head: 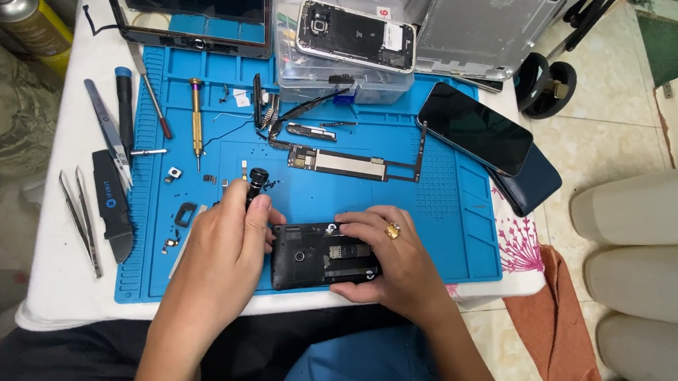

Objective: The person is disassembling a mobile phone, removing screws and internal components on a repair mat.

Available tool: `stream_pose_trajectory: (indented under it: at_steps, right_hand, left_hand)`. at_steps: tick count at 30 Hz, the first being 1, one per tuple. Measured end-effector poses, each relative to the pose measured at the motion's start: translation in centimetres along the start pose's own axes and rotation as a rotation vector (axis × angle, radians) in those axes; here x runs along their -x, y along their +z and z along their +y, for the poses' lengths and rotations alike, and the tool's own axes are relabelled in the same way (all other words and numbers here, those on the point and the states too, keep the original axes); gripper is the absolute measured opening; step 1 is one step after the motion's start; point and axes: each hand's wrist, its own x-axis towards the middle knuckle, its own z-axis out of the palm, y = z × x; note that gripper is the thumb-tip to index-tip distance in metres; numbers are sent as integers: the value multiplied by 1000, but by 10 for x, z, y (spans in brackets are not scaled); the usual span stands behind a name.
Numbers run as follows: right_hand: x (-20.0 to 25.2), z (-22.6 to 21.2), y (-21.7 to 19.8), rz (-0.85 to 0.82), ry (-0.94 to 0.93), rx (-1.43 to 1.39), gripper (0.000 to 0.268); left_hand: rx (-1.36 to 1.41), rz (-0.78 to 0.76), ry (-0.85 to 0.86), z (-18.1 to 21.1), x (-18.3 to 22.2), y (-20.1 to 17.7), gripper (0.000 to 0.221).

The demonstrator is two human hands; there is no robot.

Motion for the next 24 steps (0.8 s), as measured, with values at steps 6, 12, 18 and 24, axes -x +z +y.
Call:
stream_pose_trajectory:
  at_steps: [6, 12, 18, 24]
  right_hand:
    - [-3, -3, -2, 4, -61, 34, 65]
    - [9, 8, 4, 20, -37, 9, 61]
    - [14, 12, 4, 187, 12, -168, 63]
    - [-2, 2, -19, 623, 410, -898, 52]
  left_hand:
    - [-7, -14, -9, 0, -1, 0, 35]
    - [37, -24, -105, 7, -1, -2, 33]
    - [-20, -31, -46, 3, 0, -2, 34]
    - [6, -57, -96, 7, 1, -3, 32]
